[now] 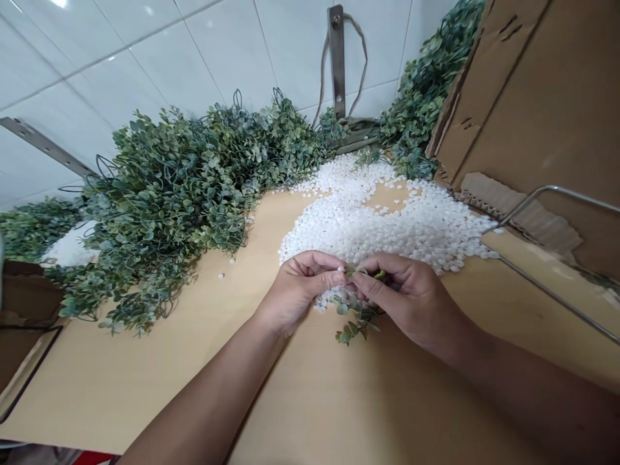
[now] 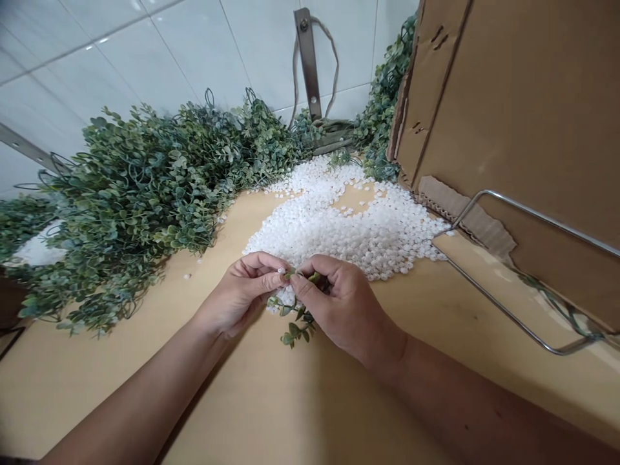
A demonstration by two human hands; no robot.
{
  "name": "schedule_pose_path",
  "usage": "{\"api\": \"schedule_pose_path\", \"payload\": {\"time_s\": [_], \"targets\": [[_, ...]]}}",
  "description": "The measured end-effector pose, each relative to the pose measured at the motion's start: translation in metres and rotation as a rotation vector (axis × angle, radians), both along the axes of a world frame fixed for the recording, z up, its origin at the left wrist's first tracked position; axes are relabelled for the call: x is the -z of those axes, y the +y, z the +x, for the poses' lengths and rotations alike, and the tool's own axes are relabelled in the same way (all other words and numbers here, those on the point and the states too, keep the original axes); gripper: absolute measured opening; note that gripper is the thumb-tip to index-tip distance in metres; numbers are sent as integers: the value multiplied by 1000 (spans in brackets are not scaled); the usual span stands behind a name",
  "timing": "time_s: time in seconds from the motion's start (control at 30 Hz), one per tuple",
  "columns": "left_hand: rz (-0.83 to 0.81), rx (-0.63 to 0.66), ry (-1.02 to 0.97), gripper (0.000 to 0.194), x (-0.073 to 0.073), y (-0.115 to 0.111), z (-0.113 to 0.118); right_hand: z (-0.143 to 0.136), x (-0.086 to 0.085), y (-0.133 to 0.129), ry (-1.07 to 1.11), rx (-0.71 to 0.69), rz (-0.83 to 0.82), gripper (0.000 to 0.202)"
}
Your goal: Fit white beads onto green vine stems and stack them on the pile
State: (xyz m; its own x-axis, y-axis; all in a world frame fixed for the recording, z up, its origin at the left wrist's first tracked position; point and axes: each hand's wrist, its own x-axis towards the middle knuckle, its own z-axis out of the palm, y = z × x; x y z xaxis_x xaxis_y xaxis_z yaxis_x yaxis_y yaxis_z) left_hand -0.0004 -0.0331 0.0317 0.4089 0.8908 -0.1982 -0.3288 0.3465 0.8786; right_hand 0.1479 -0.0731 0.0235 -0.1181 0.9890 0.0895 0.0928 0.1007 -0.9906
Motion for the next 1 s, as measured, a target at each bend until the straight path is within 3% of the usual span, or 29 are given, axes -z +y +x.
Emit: {"api": "schedule_pose_path", "payload": {"time_s": [1.0], "targets": [[-62,11,-43,17,2,0,3,1,1,-1,-113,24,116,17]]}}
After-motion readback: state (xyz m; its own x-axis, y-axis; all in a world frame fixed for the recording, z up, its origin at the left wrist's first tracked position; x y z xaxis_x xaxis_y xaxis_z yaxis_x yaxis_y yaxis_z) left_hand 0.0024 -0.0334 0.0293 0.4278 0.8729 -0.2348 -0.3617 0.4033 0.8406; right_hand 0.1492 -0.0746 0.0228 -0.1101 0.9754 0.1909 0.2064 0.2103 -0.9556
